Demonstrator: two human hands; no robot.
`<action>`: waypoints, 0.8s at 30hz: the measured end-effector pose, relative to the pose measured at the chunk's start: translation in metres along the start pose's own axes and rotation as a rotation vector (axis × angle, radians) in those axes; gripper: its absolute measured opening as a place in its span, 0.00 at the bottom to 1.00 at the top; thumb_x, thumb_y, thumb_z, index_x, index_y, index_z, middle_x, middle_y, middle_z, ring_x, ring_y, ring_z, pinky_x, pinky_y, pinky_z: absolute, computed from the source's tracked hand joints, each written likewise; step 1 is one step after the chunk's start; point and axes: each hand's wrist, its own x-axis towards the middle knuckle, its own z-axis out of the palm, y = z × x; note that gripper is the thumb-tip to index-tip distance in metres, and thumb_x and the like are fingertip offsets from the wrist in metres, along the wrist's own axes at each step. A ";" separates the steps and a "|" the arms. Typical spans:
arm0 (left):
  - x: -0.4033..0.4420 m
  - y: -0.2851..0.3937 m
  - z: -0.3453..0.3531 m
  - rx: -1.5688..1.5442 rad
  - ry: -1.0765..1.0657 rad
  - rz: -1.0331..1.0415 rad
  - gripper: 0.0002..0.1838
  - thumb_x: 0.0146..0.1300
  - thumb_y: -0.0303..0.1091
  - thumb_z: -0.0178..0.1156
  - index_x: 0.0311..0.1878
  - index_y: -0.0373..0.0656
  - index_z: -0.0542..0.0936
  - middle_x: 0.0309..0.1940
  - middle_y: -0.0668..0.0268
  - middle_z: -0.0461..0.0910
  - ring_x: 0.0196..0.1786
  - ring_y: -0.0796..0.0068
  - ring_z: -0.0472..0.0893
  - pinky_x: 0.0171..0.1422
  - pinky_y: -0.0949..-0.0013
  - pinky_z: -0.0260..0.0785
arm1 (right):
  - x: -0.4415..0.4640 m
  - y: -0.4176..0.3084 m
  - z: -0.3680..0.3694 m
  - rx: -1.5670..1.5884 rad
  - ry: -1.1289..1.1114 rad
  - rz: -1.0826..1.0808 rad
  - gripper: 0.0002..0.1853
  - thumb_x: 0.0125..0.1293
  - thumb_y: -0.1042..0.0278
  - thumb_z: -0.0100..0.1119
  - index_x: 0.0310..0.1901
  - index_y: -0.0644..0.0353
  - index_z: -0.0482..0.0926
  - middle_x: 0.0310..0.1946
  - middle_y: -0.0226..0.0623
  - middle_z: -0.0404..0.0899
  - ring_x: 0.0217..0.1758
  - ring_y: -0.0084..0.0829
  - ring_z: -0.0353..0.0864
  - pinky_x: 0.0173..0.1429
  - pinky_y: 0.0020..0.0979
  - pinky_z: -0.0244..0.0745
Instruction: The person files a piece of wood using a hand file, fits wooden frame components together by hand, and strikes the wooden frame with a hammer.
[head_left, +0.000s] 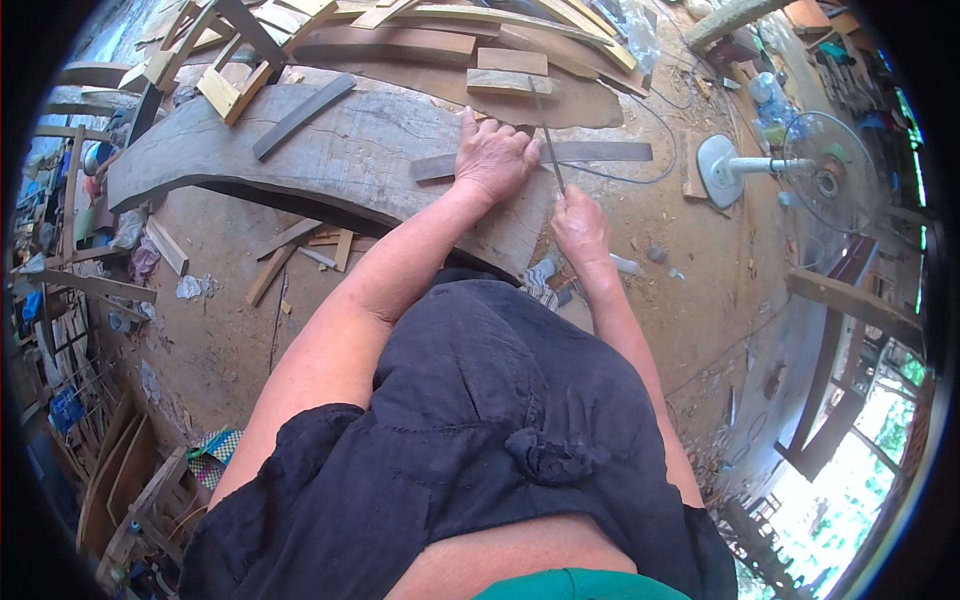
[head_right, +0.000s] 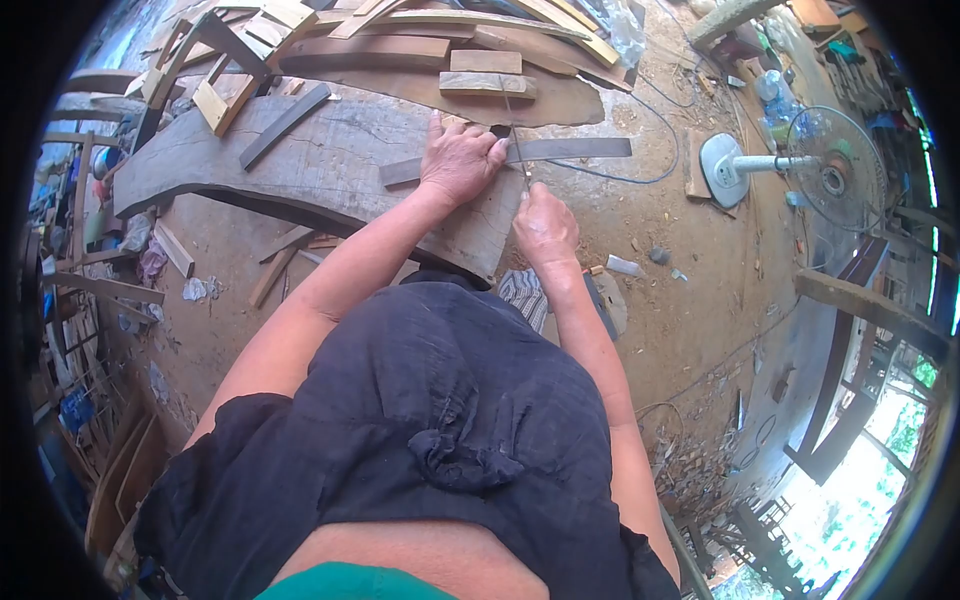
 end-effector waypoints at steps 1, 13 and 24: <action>0.000 0.000 0.002 0.004 0.038 0.006 0.22 0.69 0.52 0.46 0.37 0.48 0.84 0.39 0.65 0.84 0.53 0.62 0.77 0.73 0.37 0.44 | 0.003 0.000 -0.005 -0.001 0.003 0.004 0.13 0.68 0.60 0.49 0.41 0.62 0.76 0.35 0.58 0.81 0.43 0.58 0.81 0.48 0.52 0.74; -0.001 0.001 0.000 -0.010 0.009 -0.026 0.22 0.69 0.52 0.46 0.38 0.49 0.85 0.41 0.63 0.84 0.54 0.60 0.77 0.73 0.37 0.43 | 0.004 0.012 0.010 -0.038 0.014 -0.126 0.13 0.67 0.62 0.48 0.38 0.63 0.77 0.33 0.58 0.81 0.41 0.58 0.82 0.49 0.53 0.75; 0.000 0.003 0.000 0.067 0.016 -0.023 0.21 0.69 0.53 0.46 0.36 0.52 0.85 0.39 0.68 0.84 0.51 0.64 0.77 0.69 0.38 0.47 | -0.010 0.011 0.020 0.088 0.058 -0.022 0.13 0.69 0.59 0.48 0.37 0.61 0.75 0.32 0.58 0.80 0.40 0.59 0.80 0.46 0.55 0.73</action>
